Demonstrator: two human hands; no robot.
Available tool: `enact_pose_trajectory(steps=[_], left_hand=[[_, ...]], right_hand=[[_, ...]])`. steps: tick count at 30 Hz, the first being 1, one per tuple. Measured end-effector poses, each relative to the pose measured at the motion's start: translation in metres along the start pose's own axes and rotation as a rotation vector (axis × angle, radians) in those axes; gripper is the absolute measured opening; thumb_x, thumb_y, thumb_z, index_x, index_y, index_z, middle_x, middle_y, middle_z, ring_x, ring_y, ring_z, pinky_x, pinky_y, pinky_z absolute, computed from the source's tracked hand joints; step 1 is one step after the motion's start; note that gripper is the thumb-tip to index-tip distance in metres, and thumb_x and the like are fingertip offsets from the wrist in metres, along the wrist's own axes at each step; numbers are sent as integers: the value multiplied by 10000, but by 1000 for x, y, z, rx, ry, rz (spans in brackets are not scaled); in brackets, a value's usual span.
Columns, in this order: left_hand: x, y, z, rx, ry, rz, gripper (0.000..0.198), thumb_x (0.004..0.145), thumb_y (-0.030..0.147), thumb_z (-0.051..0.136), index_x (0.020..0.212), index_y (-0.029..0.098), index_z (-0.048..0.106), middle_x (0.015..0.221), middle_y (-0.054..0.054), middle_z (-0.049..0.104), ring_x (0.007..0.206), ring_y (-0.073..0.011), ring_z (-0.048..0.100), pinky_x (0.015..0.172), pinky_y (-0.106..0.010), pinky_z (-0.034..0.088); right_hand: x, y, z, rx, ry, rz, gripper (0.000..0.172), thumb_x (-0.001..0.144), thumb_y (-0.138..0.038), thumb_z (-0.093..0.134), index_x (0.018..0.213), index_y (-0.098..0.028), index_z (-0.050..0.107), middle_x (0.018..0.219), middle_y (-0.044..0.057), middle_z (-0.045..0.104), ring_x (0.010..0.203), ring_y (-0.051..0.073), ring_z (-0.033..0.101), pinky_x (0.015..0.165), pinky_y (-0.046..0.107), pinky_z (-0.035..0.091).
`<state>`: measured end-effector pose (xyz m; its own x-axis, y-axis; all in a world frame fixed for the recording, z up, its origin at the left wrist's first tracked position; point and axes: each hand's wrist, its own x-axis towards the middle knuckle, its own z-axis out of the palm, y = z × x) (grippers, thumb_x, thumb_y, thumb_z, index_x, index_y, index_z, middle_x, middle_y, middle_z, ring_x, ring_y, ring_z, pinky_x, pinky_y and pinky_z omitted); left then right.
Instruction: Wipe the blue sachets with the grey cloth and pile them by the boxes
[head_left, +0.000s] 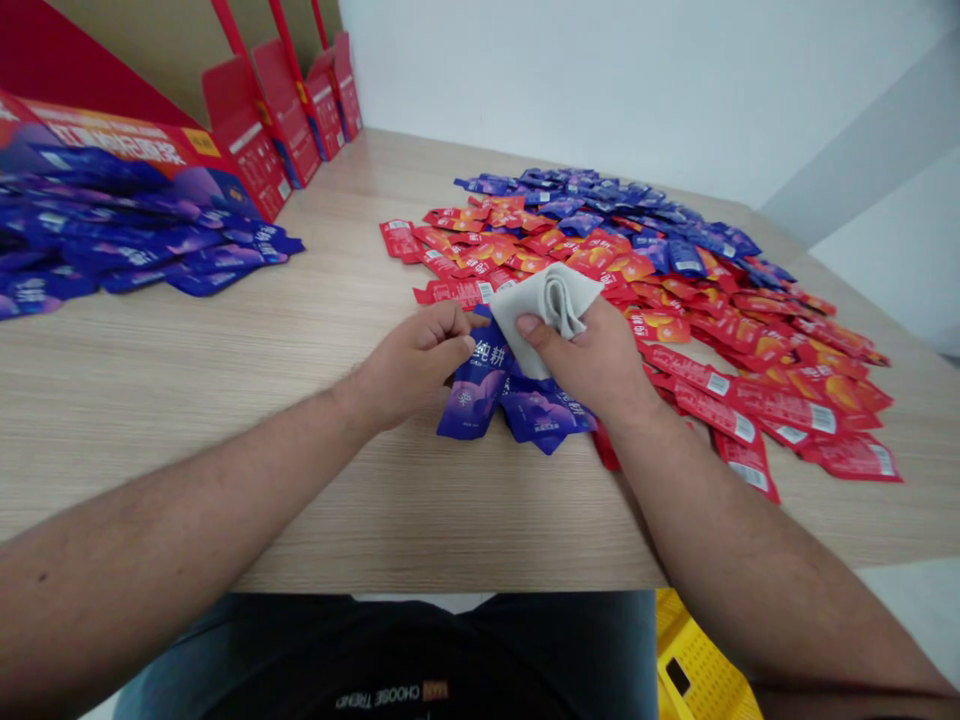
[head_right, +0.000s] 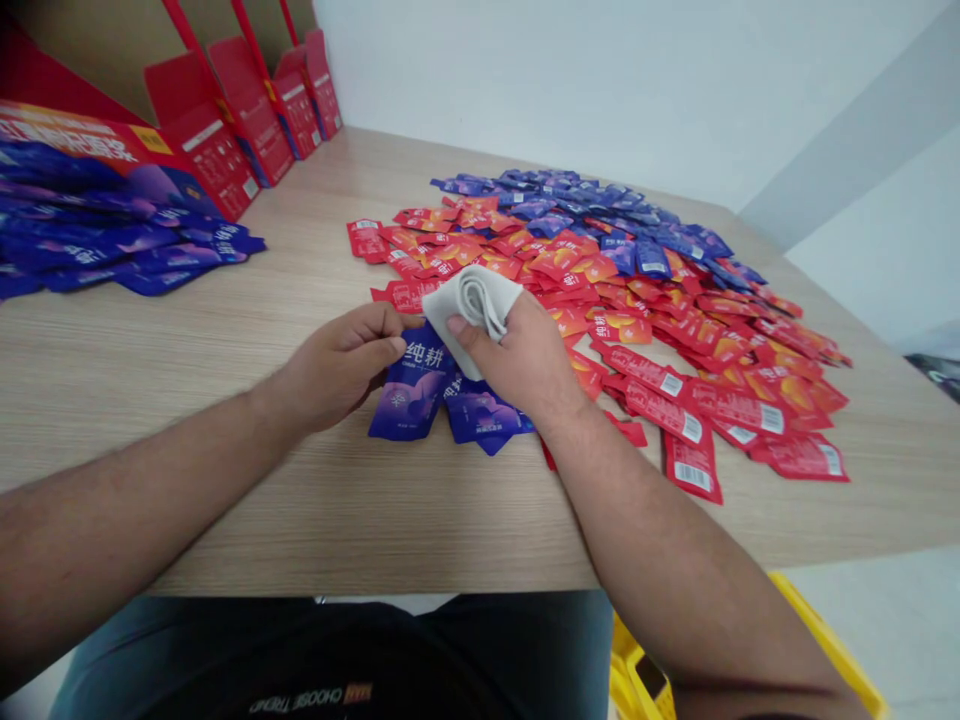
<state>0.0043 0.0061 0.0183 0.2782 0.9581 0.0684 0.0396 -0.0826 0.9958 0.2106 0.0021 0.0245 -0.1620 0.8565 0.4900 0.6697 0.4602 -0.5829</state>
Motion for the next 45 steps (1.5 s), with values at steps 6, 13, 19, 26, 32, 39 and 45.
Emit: enact_pose_trajectory(steps=[6, 13, 19, 26, 32, 39, 45], left_hand=[[1, -1, -4, 67, -78, 31, 166, 799, 178, 597, 695, 199, 470, 815, -8, 601, 599, -99, 426, 523, -237, 332], [1, -4, -2, 75, -72, 17, 149, 803, 191, 599, 711, 204, 482, 796, -8, 606, 628, -118, 456, 561, -240, 367], [-1, -1, -2, 121, -72, 46, 166, 813, 192, 597, 696, 200, 479, 799, -12, 603, 696, -132, 499, 608, -245, 401], [5, -10, 2, -74, 8, -82, 156, 818, 238, 657, 770, 210, 511, 696, 25, 533, 606, -119, 499, 557, -246, 445], [5, -7, 4, -203, 39, -153, 153, 823, 195, 636, 780, 216, 491, 657, 32, 514, 529, -107, 479, 484, -232, 406], [6, -3, 5, -213, 131, -109, 142, 855, 177, 598, 783, 219, 482, 614, 40, 456, 509, -103, 417, 465, -225, 361], [6, -1, 6, -182, 211, -65, 139, 864, 156, 589, 792, 214, 486, 632, 32, 459, 541, -103, 414, 484, -224, 363]], right_hand=[[0, 3, 3, 13, 27, 52, 329, 916, -510, 651, 1087, -232, 695, 1061, 75, 763, 988, 299, 693, 885, 451, 545], [1, 6, 5, 14, 25, 40, 343, 913, -469, 662, 1146, -220, 698, 1088, 81, 767, 1006, 300, 702, 886, 439, 551], [2, 6, 2, -7, 22, 23, 341, 907, -465, 672, 1132, -212, 712, 1142, 94, 761, 1048, 301, 694, 942, 451, 541], [-4, -5, 6, -26, -33, -45, 320, 927, -513, 648, 1113, -257, 697, 1055, 65, 762, 993, 288, 691, 902, 435, 554], [-8, -10, 11, -59, -78, -37, 258, 943, -458, 625, 1071, -243, 688, 1031, 78, 754, 976, 281, 682, 879, 420, 547], [-14, -16, 14, -92, -178, -194, 261, 942, -477, 614, 1038, -244, 683, 1018, 70, 733, 980, 265, 662, 870, 399, 543], [-18, -17, 20, -134, -295, -271, 188, 920, -388, 636, 1015, -229, 666, 1010, 76, 710, 1015, 260, 643, 906, 396, 531]])
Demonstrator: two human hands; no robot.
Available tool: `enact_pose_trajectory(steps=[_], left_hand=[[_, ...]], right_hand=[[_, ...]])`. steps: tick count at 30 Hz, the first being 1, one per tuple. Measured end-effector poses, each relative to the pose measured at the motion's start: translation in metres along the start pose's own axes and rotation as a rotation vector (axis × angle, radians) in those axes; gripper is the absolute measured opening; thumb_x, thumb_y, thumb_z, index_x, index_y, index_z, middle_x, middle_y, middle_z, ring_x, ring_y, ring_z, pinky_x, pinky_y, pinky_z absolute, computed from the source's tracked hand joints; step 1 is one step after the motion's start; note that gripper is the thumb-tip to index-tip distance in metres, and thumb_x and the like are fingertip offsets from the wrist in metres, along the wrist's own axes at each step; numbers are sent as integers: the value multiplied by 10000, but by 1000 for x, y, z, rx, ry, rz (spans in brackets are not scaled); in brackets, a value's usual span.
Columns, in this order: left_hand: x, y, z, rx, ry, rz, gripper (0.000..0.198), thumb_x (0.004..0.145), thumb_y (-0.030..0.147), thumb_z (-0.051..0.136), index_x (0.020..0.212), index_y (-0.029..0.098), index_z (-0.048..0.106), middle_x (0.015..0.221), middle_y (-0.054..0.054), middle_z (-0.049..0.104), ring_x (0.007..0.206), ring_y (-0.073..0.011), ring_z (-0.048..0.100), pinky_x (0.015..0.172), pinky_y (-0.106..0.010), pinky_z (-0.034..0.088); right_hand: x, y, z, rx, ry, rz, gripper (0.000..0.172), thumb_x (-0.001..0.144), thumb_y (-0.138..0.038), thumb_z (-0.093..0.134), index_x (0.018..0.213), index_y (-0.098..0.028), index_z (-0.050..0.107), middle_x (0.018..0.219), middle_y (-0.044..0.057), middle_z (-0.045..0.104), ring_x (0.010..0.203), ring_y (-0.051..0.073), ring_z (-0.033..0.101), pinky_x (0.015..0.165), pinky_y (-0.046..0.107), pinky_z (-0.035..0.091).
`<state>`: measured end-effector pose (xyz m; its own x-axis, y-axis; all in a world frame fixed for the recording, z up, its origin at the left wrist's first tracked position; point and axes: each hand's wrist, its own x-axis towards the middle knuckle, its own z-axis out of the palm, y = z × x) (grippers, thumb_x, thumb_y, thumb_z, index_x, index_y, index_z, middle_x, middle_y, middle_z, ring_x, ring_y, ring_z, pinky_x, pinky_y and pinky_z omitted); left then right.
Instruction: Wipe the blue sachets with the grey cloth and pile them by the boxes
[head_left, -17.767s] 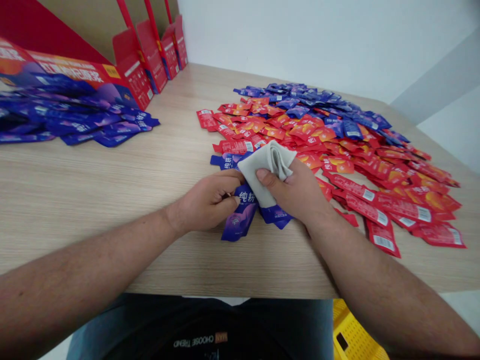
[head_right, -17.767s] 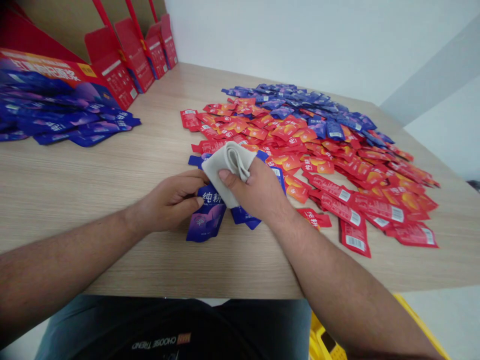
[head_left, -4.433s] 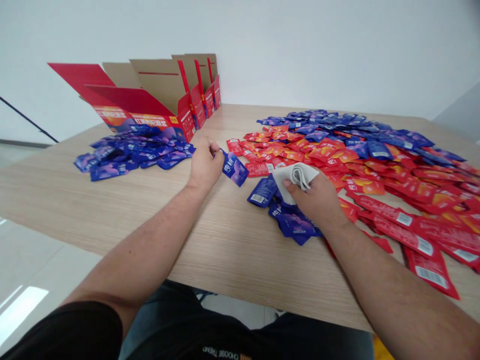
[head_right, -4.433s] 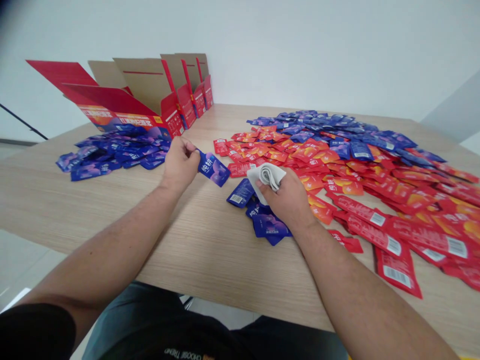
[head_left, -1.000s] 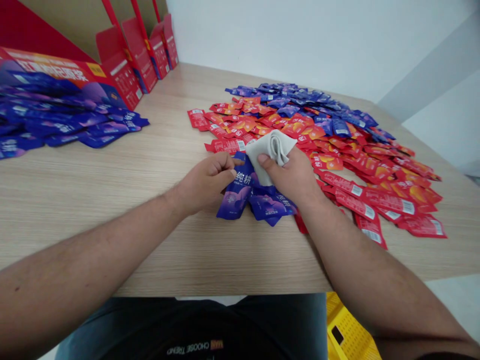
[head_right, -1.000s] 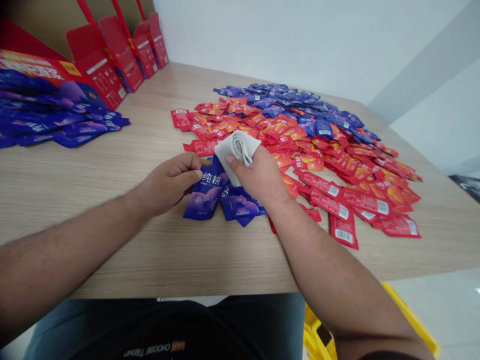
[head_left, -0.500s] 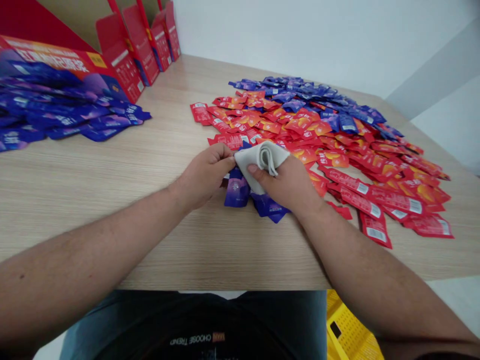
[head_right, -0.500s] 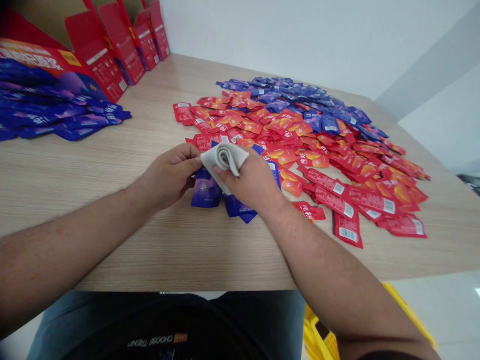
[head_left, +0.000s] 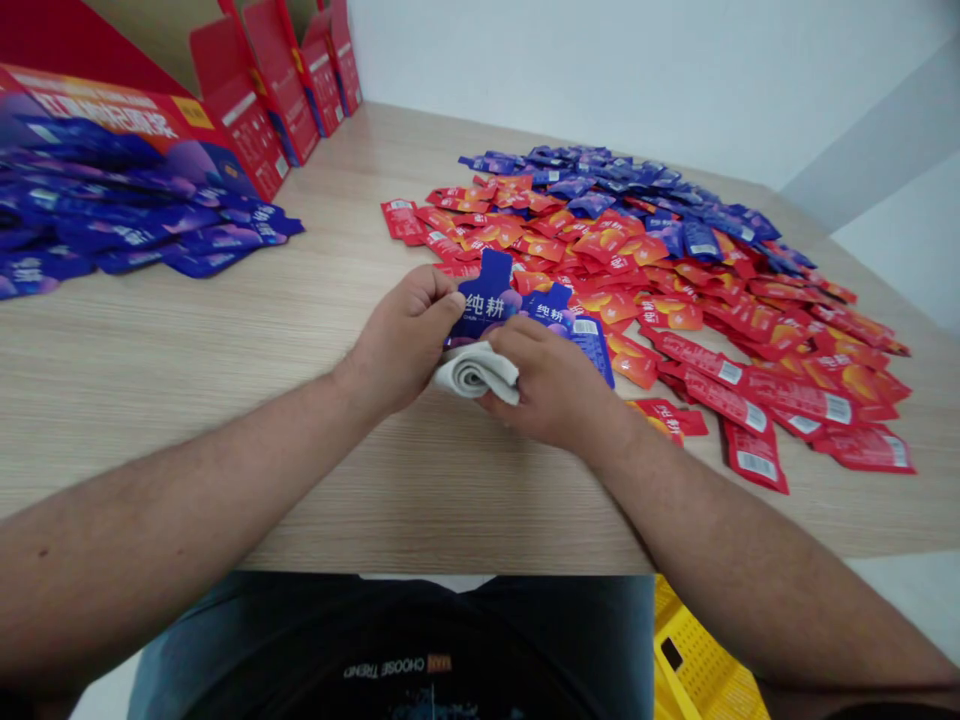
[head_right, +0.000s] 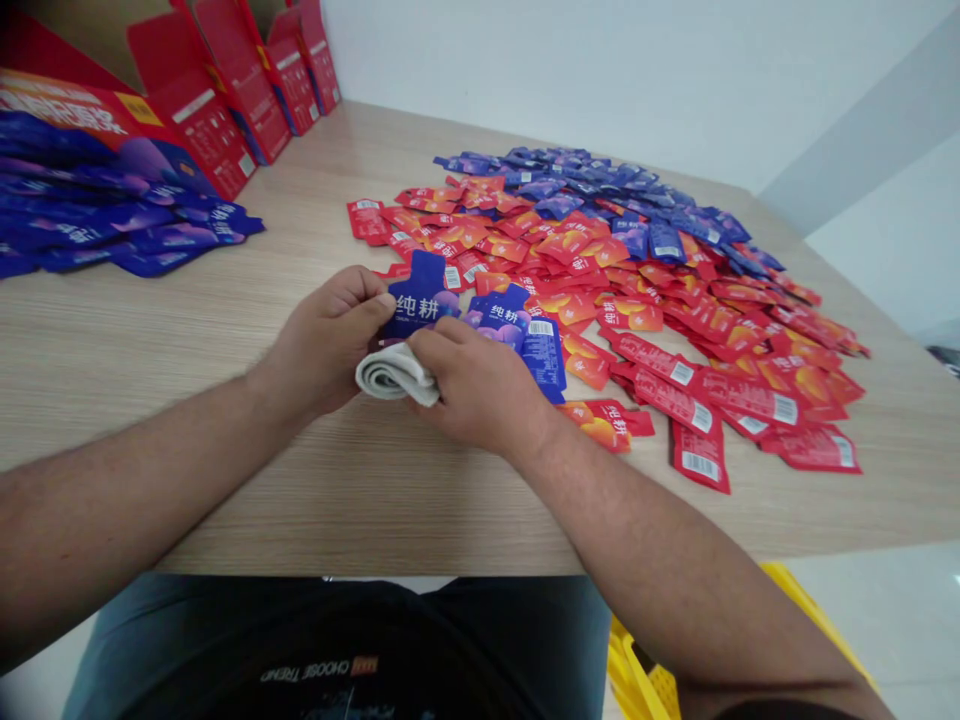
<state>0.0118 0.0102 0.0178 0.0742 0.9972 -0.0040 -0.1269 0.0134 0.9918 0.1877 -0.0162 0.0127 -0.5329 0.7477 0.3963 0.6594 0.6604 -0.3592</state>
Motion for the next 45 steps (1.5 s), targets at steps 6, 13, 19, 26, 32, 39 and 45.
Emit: enact_pose_trajectory(steps=[6, 13, 19, 26, 32, 39, 45], left_hand=[[4, -2, -2, 3, 61, 33, 142, 865, 141, 572, 796, 220, 477, 634, 35, 450, 536, -103, 420, 466, -217, 346], [4, 0, 1, -24, 121, 33, 162, 867, 103, 533, 769, 220, 479, 602, 40, 439, 505, -102, 395, 449, -229, 314], [1, 0, 2, 25, 107, 14, 151, 869, 121, 549, 767, 214, 488, 602, 41, 447, 502, -96, 383, 443, -227, 283], [-8, -1, 2, 41, -108, -17, 136, 850, 158, 640, 781, 197, 530, 632, 39, 484, 502, -80, 390, 464, -219, 297], [-6, 3, 4, -68, -65, -96, 161, 854, 111, 593, 752, 196, 502, 591, 46, 455, 491, -82, 403, 457, -206, 308], [-4, 10, 4, -188, -34, -164, 158, 901, 145, 580, 787, 208, 489, 586, 57, 442, 429, -73, 391, 429, -191, 334], [-6, 14, 5, -290, -57, -230, 162, 967, 221, 539, 809, 211, 502, 622, 31, 533, 496, -111, 529, 481, -227, 463]], right_hand=[[0, 0, -1, -25, 49, 12, 182, 923, -351, 640, 1042, -216, 655, 1028, 78, 708, 1014, 262, 639, 878, 391, 530], [-1, -3, 3, -66, 113, 43, 190, 951, -376, 636, 1056, -218, 639, 1054, 84, 694, 1051, 271, 619, 916, 417, 516], [-2, -3, 5, -33, -85, -23, 174, 910, -323, 674, 1042, -211, 652, 1052, 77, 681, 992, 242, 640, 824, 356, 526], [4, 19, -20, -62, 297, 160, 262, 955, -453, 636, 1087, -228, 658, 1029, 83, 705, 995, 278, 650, 877, 433, 531], [0, 3, -7, 3, 44, -75, 206, 922, -418, 667, 1004, -230, 658, 976, 64, 695, 965, 249, 658, 858, 388, 547], [9, 52, -17, 222, 497, 393, 394, 892, -528, 692, 1130, -215, 670, 1101, 91, 740, 1087, 308, 692, 979, 516, 552], [4, 33, 7, 961, 280, 391, 566, 797, -711, 728, 1145, -268, 675, 1061, 29, 777, 962, 264, 758, 843, 449, 648]])
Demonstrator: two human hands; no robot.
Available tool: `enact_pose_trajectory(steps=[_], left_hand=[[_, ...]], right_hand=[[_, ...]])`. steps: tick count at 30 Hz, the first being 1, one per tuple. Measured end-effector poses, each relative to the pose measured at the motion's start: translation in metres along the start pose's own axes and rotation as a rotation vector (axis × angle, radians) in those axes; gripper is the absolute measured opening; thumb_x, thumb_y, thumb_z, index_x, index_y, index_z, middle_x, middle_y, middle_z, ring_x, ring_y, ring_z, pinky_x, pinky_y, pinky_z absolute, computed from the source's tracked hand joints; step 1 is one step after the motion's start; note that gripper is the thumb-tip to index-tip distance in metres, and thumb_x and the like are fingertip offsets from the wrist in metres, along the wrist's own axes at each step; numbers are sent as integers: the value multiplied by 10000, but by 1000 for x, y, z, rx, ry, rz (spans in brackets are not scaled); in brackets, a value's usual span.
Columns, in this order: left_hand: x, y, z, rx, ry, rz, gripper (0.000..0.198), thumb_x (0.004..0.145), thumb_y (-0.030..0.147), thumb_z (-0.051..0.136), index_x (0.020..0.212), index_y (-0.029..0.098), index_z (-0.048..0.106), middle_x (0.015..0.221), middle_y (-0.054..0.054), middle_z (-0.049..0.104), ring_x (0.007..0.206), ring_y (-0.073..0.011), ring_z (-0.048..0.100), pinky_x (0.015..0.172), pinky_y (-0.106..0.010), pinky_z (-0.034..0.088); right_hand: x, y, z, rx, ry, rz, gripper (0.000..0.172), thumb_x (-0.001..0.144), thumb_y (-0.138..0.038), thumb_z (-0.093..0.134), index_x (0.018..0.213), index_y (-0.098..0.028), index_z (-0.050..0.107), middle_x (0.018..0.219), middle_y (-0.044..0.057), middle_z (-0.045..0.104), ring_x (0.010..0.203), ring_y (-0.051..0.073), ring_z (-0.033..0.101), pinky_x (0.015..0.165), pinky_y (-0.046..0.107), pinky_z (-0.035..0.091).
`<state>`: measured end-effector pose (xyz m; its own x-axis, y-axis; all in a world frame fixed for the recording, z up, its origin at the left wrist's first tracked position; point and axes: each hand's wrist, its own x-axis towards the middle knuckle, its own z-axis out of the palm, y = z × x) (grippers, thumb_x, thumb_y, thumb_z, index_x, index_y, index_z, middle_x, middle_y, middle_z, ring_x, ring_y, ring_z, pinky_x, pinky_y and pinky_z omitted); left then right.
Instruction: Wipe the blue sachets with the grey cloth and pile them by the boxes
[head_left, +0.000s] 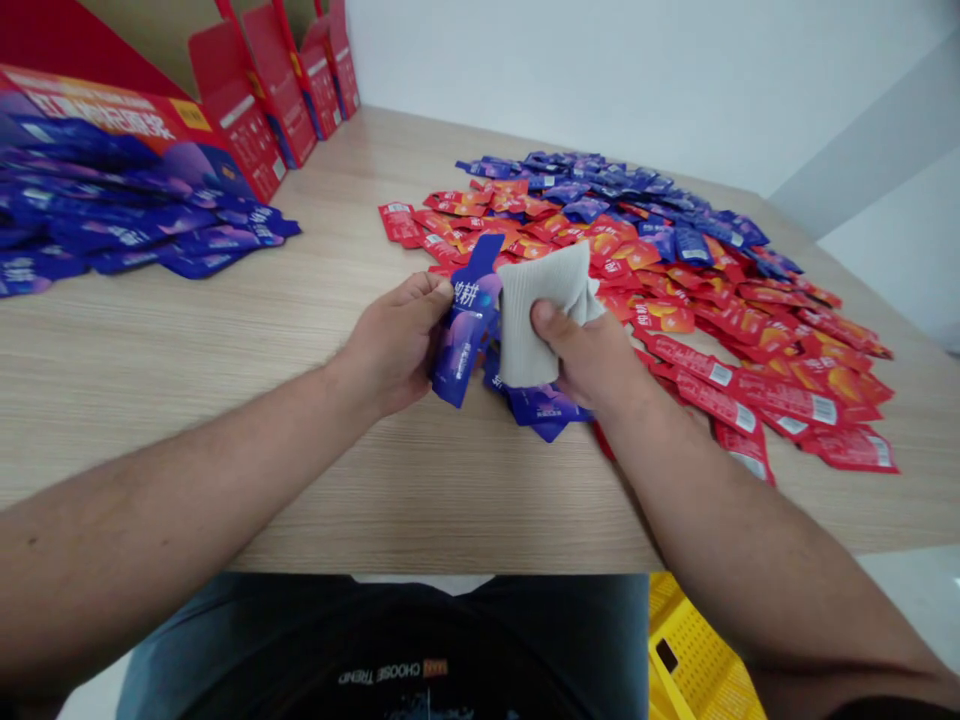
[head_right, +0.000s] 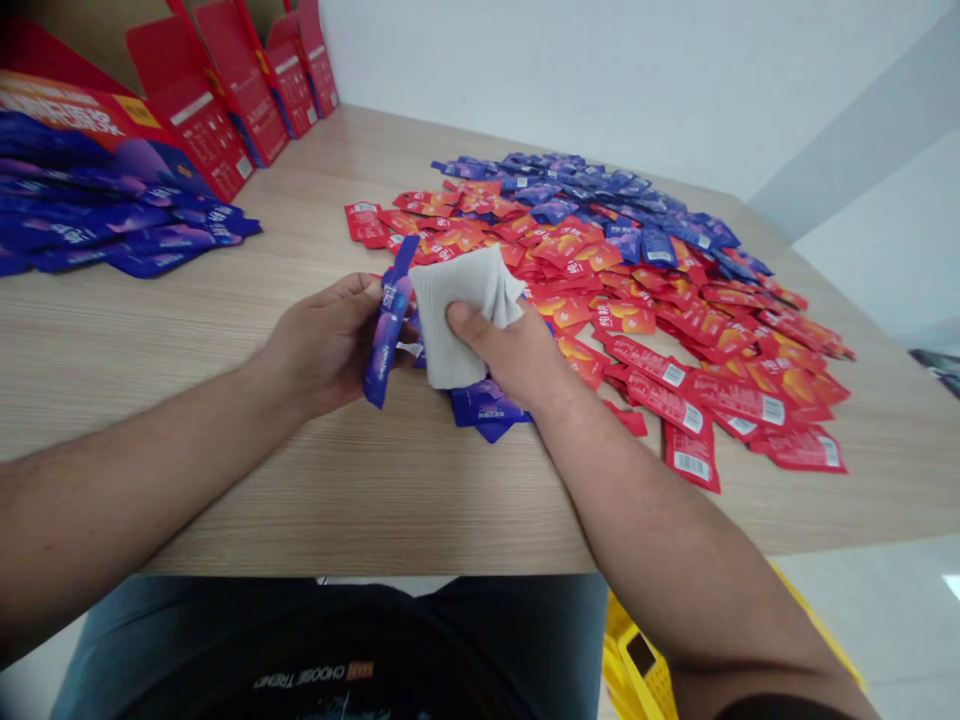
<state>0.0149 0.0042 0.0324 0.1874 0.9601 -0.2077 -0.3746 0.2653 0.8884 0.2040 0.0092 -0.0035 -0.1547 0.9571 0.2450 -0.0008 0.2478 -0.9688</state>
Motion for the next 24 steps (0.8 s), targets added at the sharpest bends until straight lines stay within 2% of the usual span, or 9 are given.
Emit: enact_pose_trajectory(steps=[3, 5, 8, 13, 16, 18, 21, 23, 24], left_hand=[[-2, -8, 1, 3, -86, -36, 135, 913, 253, 642, 824, 202, 555, 657, 20, 595, 557, -127, 590, 541, -251, 518], [-4, -15, 2, 3, -147, -12, 127, 826, 241, 728, 857, 193, 614, 691, 13, 641, 619, -141, 637, 591, -257, 545], [-7, -21, 5, 28, -186, 33, 186, 756, 220, 767, 916, 187, 678, 749, -3, 698, 722, -174, 693, 655, -277, 575], [-6, -19, 5, 34, -105, 44, 109, 857, 289, 705, 847, 192, 658, 686, -14, 662, 641, -158, 638, 563, -261, 524], [-4, -19, 2, 18, -76, 127, 199, 955, 314, 589, 796, 196, 604, 628, 9, 567, 532, -115, 525, 497, -240, 447], [-3, -21, -1, 94, -60, 194, 192, 957, 291, 594, 790, 198, 588, 618, 28, 514, 498, -93, 451, 480, -228, 396], [0, -22, -5, 205, -5, 242, 130, 911, 235, 647, 803, 204, 581, 648, 32, 527, 536, -94, 448, 496, -219, 382], [1, -23, -5, 208, 31, 220, 129, 903, 204, 634, 797, 207, 560, 651, 32, 528, 555, -100, 457, 510, -220, 388], [2, -22, -5, 199, 35, 205, 130, 903, 192, 625, 797, 208, 551, 650, 34, 525, 557, -101, 459, 517, -221, 393]], right_hand=[[-9, -5, 13, -99, -14, -90, 481, 846, -666, 713, 1126, -275, 692, 1105, 22, 775, 1012, 253, 747, 901, 448, 634], [-12, -10, 18, -239, 3, -188, 412, 880, -619, 705, 1100, -271, 696, 1106, 24, 771, 1043, 254, 733, 949, 454, 609], [-13, -14, 20, -444, 26, -300, 346, 923, -577, 669, 1079, -269, 689, 1055, 31, 766, 1004, 252, 725, 932, 442, 598], [-13, -19, 17, -707, 144, -353, 313, 955, -542, 612, 1056, -254, 680, 1059, 78, 762, 1019, 282, 711, 909, 451, 580], [-11, -20, 14, -763, 242, -349, 318, 959, -536, 605, 1081, -250, 675, 1061, 86, 760, 1029, 292, 701, 898, 448, 570], [-12, -20, 14, -780, 252, -348, 317, 959, -535, 603, 1075, -247, 669, 1045, 85, 756, 1014, 290, 697, 886, 437, 566], [-14, -23, 16, -829, 69, -362, 297, 948, -527, 615, 1029, -244, 658, 1002, 76, 746, 954, 270, 692, 867, 415, 563], [-15, -25, 17, -877, -88, -390, 278, 932, -513, 634, 983, -241, 652, 970, 64, 734, 927, 259, 685, 866, 407, 558], [-16, -27, 16, -899, -119, -400, 268, 926, -501, 643, 972, -237, 652, 965, 62, 728, 928, 260, 682, 866, 409, 555]])
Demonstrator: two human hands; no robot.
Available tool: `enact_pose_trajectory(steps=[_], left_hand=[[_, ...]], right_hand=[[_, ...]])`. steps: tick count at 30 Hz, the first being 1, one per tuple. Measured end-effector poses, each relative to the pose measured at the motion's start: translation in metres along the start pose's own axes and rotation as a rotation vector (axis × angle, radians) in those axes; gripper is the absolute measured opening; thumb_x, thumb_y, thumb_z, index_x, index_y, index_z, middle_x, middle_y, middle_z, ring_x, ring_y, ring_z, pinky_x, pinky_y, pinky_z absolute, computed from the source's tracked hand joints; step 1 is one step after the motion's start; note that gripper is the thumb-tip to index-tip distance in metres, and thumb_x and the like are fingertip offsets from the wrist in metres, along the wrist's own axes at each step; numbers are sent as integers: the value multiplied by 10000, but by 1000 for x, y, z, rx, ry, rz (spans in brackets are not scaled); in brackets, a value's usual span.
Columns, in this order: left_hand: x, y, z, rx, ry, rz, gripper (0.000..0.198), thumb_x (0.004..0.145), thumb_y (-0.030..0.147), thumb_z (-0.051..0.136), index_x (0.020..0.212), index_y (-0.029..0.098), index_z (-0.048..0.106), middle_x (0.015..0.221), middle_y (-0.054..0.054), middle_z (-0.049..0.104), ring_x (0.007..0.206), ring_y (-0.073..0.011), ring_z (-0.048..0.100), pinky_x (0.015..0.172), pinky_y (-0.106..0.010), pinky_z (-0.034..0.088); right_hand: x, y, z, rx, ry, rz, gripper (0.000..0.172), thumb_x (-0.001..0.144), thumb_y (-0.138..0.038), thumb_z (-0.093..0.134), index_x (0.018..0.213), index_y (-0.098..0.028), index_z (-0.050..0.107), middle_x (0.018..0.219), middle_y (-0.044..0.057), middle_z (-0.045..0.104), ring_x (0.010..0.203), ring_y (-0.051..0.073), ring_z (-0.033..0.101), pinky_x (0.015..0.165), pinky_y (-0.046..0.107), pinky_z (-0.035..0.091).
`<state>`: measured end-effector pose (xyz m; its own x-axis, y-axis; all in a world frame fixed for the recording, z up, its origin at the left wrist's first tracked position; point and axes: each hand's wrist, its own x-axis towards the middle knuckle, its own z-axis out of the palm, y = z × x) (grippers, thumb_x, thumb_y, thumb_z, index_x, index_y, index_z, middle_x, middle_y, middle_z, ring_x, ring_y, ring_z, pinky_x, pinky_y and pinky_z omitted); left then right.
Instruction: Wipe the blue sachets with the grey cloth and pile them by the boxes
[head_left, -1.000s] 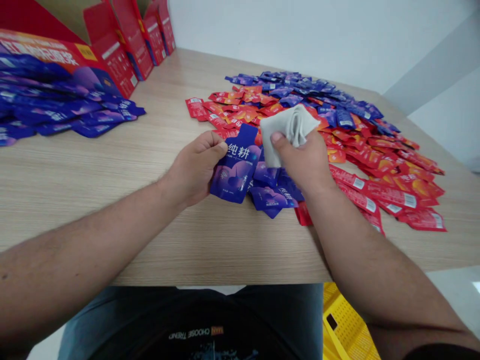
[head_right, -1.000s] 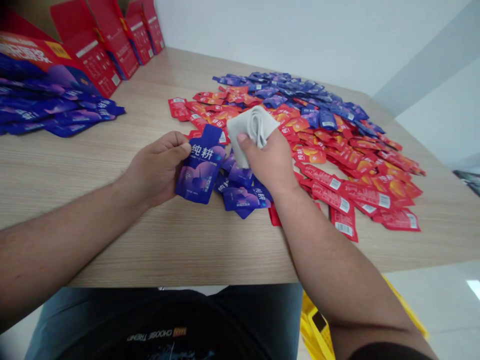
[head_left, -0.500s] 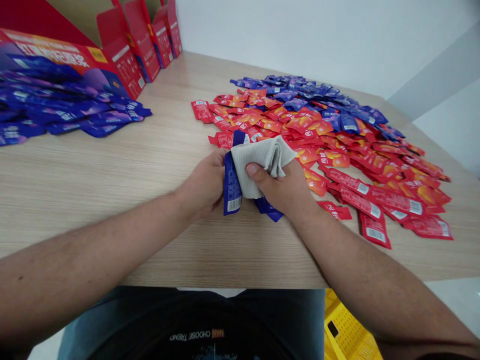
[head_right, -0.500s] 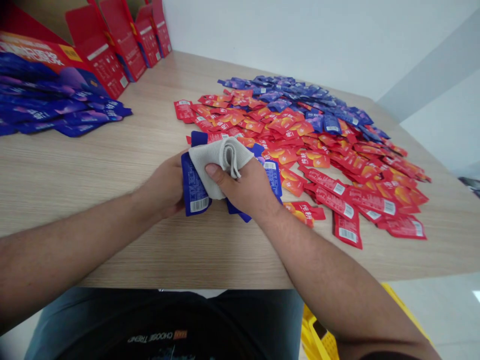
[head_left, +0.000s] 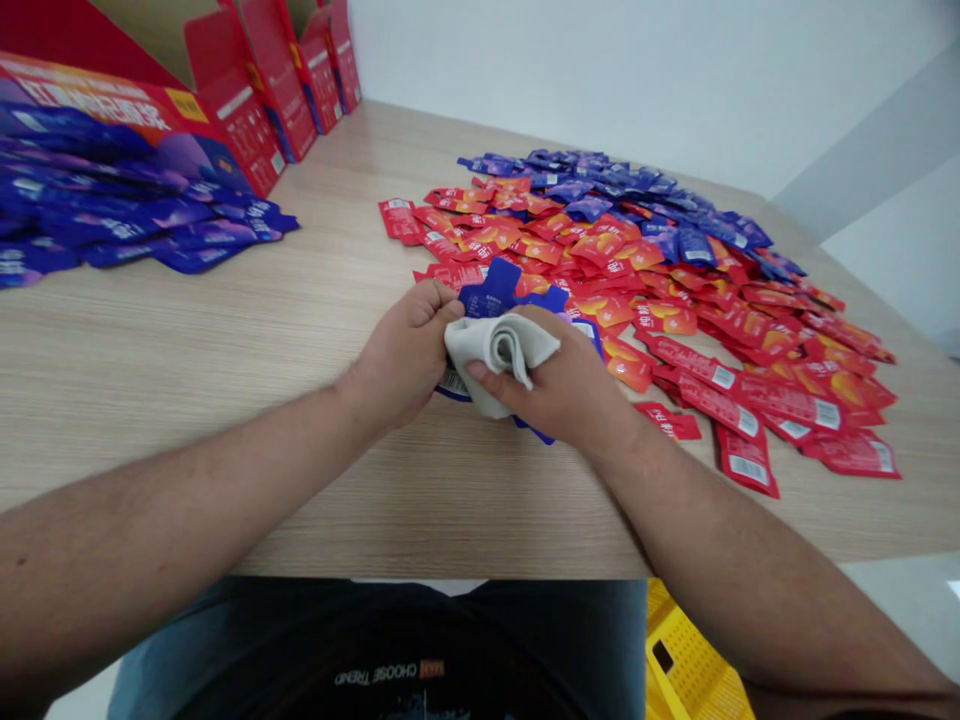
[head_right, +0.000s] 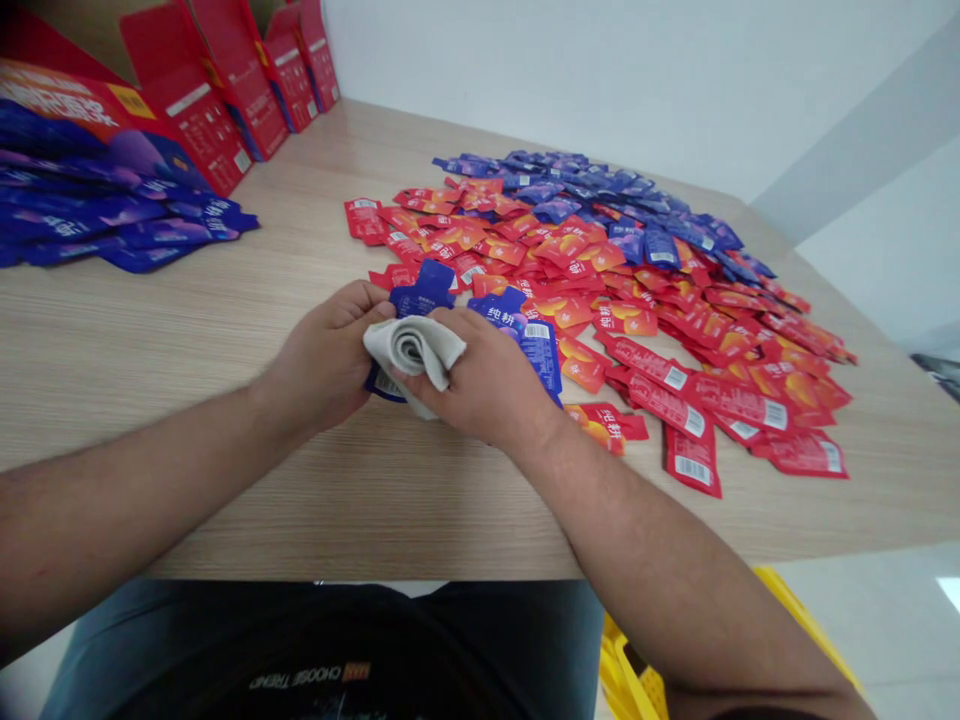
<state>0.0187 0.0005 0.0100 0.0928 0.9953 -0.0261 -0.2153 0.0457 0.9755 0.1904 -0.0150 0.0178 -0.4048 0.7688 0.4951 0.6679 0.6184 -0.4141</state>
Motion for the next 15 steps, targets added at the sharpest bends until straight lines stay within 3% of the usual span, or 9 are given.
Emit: enact_pose_trajectory(steps=[5, 10, 15], left_hand=[[0, 3, 2, -49, -12, -41, 118, 903, 208, 638, 831, 211, 545, 672, 28, 548, 560, -109, 497, 537, -241, 427], [-1, 12, 4, -108, 29, -148, 163, 923, 161, 567, 797, 215, 480, 633, 46, 475, 518, -94, 444, 513, -225, 401], [0, 16, 4, -125, 22, -134, 153, 941, 174, 540, 819, 225, 462, 675, 32, 509, 555, -107, 479, 541, -231, 435]], right_hand=[[1, 1, -6, -63, 149, 133, 254, 936, -443, 635, 1065, -225, 656, 1026, 86, 722, 997, 286, 672, 869, 424, 548], [-3, -7, 2, -80, -69, -52, 192, 923, -399, 643, 1003, -224, 640, 993, 73, 717, 960, 260, 665, 847, 393, 529], [-4, -13, 3, -72, -15, 57, 191, 931, -384, 645, 1042, -230, 625, 1013, 64, 707, 943, 243, 656, 804, 358, 511]])
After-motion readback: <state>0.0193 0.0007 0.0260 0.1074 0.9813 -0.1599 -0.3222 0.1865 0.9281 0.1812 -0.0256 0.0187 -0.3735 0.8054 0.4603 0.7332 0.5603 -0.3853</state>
